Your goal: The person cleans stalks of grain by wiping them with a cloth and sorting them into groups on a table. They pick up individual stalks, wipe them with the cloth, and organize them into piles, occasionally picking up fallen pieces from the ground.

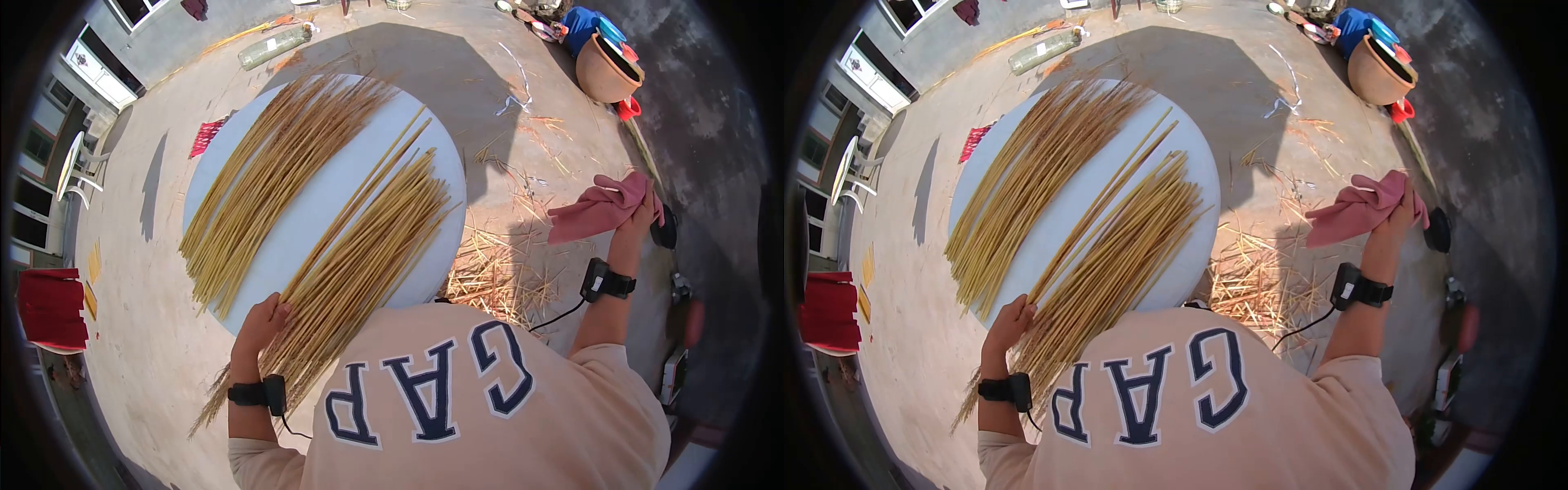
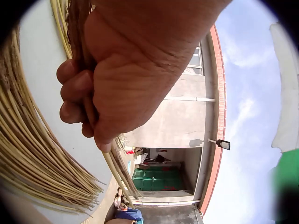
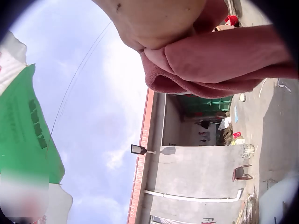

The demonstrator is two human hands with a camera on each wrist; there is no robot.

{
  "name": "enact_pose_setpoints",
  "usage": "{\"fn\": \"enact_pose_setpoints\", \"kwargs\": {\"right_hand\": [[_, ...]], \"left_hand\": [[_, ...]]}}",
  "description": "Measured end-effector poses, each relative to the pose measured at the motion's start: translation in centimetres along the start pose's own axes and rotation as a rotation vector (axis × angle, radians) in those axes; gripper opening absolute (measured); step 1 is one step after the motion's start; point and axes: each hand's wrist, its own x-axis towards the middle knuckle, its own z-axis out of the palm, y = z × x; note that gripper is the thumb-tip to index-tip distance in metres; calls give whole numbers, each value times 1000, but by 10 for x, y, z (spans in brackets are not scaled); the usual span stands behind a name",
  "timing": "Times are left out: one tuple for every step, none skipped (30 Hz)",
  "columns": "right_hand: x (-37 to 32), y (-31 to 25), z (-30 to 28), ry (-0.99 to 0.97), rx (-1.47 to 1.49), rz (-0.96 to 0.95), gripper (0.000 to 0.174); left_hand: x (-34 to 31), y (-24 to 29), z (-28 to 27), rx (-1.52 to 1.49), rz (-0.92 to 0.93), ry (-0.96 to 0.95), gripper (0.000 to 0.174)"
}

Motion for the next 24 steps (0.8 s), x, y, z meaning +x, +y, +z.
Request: {"fn": "enact_pose_setpoints", "kwargs": {"right_hand": [[-14,5,5,-94,-62,254,24],[-23,12,12,-188,-126,507,26],[-24,35,10,-138,80,535,23],[-48,50,33,-75,-129,527,21],[-73,64,55,-15,-339,503,19],[-72,94,38,-112,-451,644,18],[-77,121,25,-273,-596,690,17],[-95,142,30,-484,-718,576,20],[-109,165,26,-592,-707,641,23],[-121,182,29,-734,-709,704,31],[-135,202,28,-810,-872,637,40],[-145,236,7,-805,-886,649,45],[-156,238,14,-940,-1081,653,46],[-168,254,12,-1098,-1247,443,53],[-170,266,10,-1250,-1389,475,50],[-175,272,17,-1402,-1531,502,48],[-181,278,17,-1424,-1524,501,48],[-187,285,14,-1459,-1577,436,46],[-192,290,14,-1493,-1629,366,45],[-194,293,17,-1528,-1612,361,45],[-191,293,18,-1513,-1652,459,47],[-191,295,22,-1497,-1692,556,49],[-190,298,23,-1504,-1711,552,49],[-190,300,21,-1520,-1722,518,50]], "left_hand": [[1,-13,3,36,-14,129,33],[3,-22,9,27,-33,135,33],[9,-26,17,56,-26,215,32],[13,-31,24,86,-20,294,32],[20,-35,32,75,-29,303,32],[27,-35,41,156,-33,317,30],[33,-37,49,238,-38,330,29],[38,-45,56,227,-43,336,29],[43,-51,63,250,-20,337,29],[50,-59,72,273,3,337,30],[58,-74,80,305,2,356,29],[59,-77,83,301,-6,357,29],[60,-77,87,357,35,440,32],[60,-78,88,414,74,524,37],[60,-76,90,413,61,528,37],[61,-71,91,387,60,564,45],[61,-69,91,362,52,602,53],[62,-68,94,365,23,616,53],[67,-71,99,414,71,697,53],[70,-80,102,466,119,774,53],[74,-88,110,472,92,784,53],[79,-98,117,444,112,746,52],[80,-102,119,409,139,706,52],[80,-103,122,407,123,716,52]]}}
